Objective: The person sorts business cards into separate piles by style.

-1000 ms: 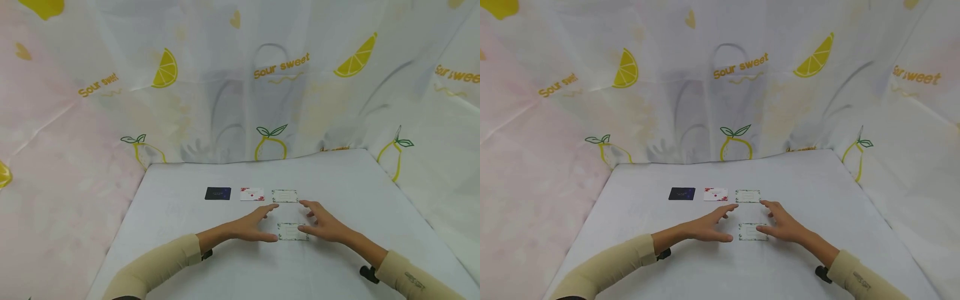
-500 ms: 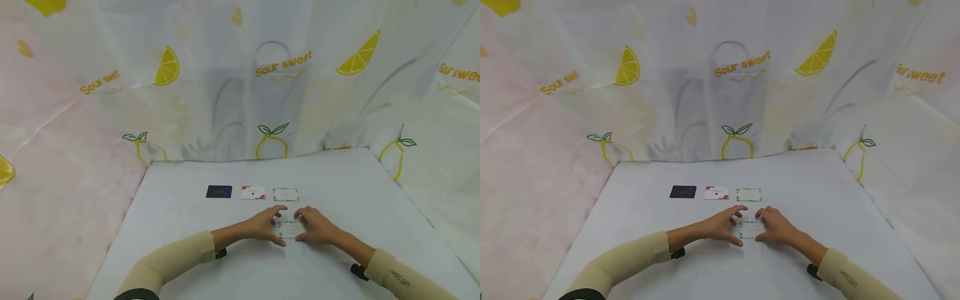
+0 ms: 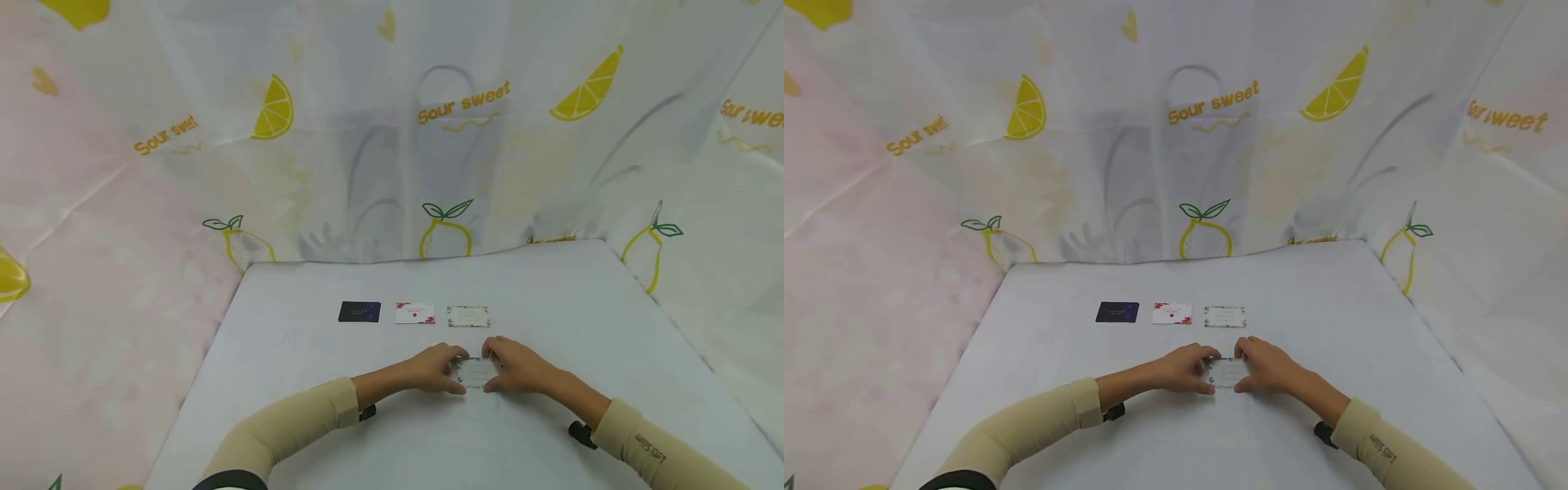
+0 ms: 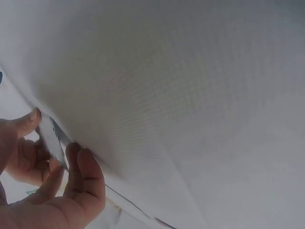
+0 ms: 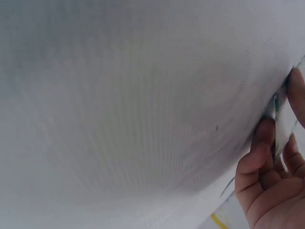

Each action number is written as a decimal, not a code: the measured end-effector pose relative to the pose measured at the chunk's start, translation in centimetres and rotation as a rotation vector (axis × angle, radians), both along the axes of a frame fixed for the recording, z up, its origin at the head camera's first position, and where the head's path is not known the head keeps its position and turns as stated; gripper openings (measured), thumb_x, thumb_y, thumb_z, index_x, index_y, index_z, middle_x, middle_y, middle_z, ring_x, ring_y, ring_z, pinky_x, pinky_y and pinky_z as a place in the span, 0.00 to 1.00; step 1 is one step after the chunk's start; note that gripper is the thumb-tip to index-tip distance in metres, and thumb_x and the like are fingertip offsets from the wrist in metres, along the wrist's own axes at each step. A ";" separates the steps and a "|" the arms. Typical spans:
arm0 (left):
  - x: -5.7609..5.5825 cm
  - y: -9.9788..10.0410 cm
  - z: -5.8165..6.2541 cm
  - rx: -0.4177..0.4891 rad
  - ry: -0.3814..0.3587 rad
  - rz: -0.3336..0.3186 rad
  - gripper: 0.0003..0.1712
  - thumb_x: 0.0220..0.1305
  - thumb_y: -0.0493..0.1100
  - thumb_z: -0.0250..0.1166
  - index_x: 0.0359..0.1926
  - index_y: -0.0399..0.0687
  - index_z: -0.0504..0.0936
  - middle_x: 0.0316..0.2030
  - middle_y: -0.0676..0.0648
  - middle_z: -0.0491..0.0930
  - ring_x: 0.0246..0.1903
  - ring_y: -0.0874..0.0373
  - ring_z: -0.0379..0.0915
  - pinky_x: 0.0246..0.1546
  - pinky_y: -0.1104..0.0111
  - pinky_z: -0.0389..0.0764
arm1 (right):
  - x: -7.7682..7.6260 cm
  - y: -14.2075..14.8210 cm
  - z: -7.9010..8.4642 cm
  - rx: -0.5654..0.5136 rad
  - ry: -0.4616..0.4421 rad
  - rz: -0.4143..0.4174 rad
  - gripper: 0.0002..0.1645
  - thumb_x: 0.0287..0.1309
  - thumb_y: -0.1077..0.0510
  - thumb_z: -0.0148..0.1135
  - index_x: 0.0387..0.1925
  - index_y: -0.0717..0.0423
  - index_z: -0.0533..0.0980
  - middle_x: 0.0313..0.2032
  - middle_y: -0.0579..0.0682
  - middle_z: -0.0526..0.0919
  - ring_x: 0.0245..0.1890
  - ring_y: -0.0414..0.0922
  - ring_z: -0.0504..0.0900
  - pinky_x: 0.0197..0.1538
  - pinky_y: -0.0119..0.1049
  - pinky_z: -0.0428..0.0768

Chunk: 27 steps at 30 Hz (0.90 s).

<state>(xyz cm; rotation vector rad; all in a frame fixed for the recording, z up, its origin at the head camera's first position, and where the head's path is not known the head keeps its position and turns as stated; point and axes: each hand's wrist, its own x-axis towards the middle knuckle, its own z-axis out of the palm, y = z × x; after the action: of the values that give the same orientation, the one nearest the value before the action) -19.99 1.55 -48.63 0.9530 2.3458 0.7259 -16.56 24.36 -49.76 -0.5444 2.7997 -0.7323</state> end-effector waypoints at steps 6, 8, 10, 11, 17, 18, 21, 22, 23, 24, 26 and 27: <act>0.3 -0.4 0.3 0.034 0.021 -0.011 0.32 0.56 0.46 0.75 0.61 0.48 0.76 0.47 0.51 0.79 0.38 0.65 0.73 0.38 0.78 0.73 | -0.3 0.7 -0.3 -0.196 -0.098 0.094 0.15 0.59 0.59 0.69 0.44 0.52 0.72 0.32 0.43 0.81 0.26 0.34 0.74 0.30 0.28 0.74; 0.3 -0.5 0.2 0.058 0.027 0.000 0.31 0.54 0.44 0.76 0.59 0.48 0.77 0.46 0.51 0.80 0.37 0.65 0.74 0.36 0.79 0.74 | -0.3 1.0 -0.3 -0.294 -0.175 0.103 0.11 0.63 0.61 0.64 0.45 0.56 0.73 0.32 0.46 0.83 0.22 0.34 0.77 0.27 0.30 0.77; 0.2 -0.6 -0.1 0.088 0.033 0.018 0.29 0.52 0.42 0.77 0.56 0.49 0.79 0.44 0.52 0.81 0.35 0.66 0.75 0.35 0.79 0.74 | -0.3 1.1 -0.2 -0.380 -0.264 0.092 0.10 0.65 0.62 0.62 0.45 0.59 0.73 0.32 0.48 0.84 0.18 0.38 0.80 0.23 0.32 0.79; 0.1 -0.6 -0.2 0.102 0.037 0.026 0.29 0.51 0.41 0.78 0.55 0.49 0.79 0.42 0.52 0.81 0.34 0.66 0.75 0.34 0.79 0.74 | -0.4 1.1 -0.1 -0.418 -0.310 0.083 0.10 0.65 0.62 0.61 0.46 0.60 0.73 0.31 0.50 0.84 0.16 0.41 0.81 0.21 0.33 0.79; -0.1 -0.8 -0.4 0.164 0.014 0.068 0.31 0.45 0.37 0.80 0.52 0.48 0.78 0.38 0.52 0.78 0.29 0.69 0.74 0.32 0.79 0.75 | -0.5 1.0 0.1 -0.491 -0.405 0.030 0.10 0.66 0.61 0.60 0.46 0.62 0.73 0.31 0.52 0.85 0.17 0.44 0.80 0.21 0.32 0.78; -0.1 -0.8 -0.4 0.167 0.006 0.076 0.32 0.45 0.37 0.81 0.53 0.47 0.78 0.39 0.52 0.77 0.29 0.70 0.74 0.32 0.79 0.76 | -0.5 1.0 0.1 -0.492 -0.406 0.026 0.10 0.66 0.61 0.60 0.46 0.62 0.73 0.31 0.52 0.85 0.17 0.43 0.80 0.21 0.32 0.78; 0.1 -0.7 -0.4 0.178 -0.014 0.099 0.33 0.45 0.35 0.80 0.54 0.45 0.78 0.41 0.51 0.76 0.29 0.71 0.74 0.32 0.80 0.76 | -0.6 1.0 0.1 -0.501 -0.410 0.022 0.11 0.66 0.61 0.60 0.47 0.62 0.73 0.31 0.52 0.84 0.17 0.43 0.79 0.21 0.32 0.78; 0.1 -0.7 -0.5 0.183 -0.016 0.104 0.33 0.45 0.35 0.80 0.54 0.45 0.78 0.42 0.51 0.76 0.29 0.71 0.74 0.31 0.80 0.76 | -0.6 1.1 0.1 -0.502 -0.411 0.022 0.11 0.66 0.61 0.60 0.47 0.62 0.73 0.31 0.52 0.84 0.17 0.43 0.79 0.21 0.32 0.78; 0.1 -0.7 -0.5 0.186 -0.010 0.105 0.33 0.45 0.35 0.80 0.55 0.44 0.78 0.42 0.51 0.76 0.29 0.72 0.74 0.31 0.80 0.76 | -0.6 1.1 0.1 -0.502 -0.409 0.023 0.11 0.66 0.61 0.60 0.47 0.62 0.73 0.31 0.51 0.83 0.17 0.43 0.80 0.21 0.32 0.78; 0.1 -0.6 -0.5 0.187 -0.002 0.104 0.33 0.45 0.35 0.80 0.55 0.44 0.78 0.42 0.52 0.76 0.29 0.72 0.73 0.31 0.81 0.76 | -0.7 1.1 0.1 -0.502 -0.408 0.024 0.12 0.67 0.60 0.60 0.47 0.62 0.73 0.31 0.52 0.83 0.17 0.43 0.80 0.21 0.32 0.78; 0.0 -0.6 -0.6 0.189 0.004 0.097 0.33 0.46 0.35 0.80 0.56 0.43 0.79 0.41 0.52 0.76 0.29 0.73 0.73 0.32 0.81 0.76 | -0.7 1.2 0.1 -0.498 -0.404 0.024 0.12 0.67 0.60 0.60 0.48 0.62 0.73 0.31 0.52 0.83 0.17 0.43 0.79 0.21 0.33 0.78; 0.0 -0.6 -0.5 0.188 0.010 0.090 0.33 0.46 0.35 0.80 0.56 0.42 0.79 0.40 0.52 0.76 0.29 0.73 0.73 0.32 0.81 0.77 | -0.7 1.2 0.1 -0.494 -0.396 0.022 0.13 0.67 0.59 0.60 0.48 0.62 0.73 0.32 0.52 0.82 0.17 0.42 0.79 0.21 0.33 0.78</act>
<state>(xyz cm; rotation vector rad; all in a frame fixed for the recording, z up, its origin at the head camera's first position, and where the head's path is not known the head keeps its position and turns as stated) -19.99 0.91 -49.13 0.9351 2.3737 0.9944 -17.29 25.61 -49.65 -0.4408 2.2428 -1.3714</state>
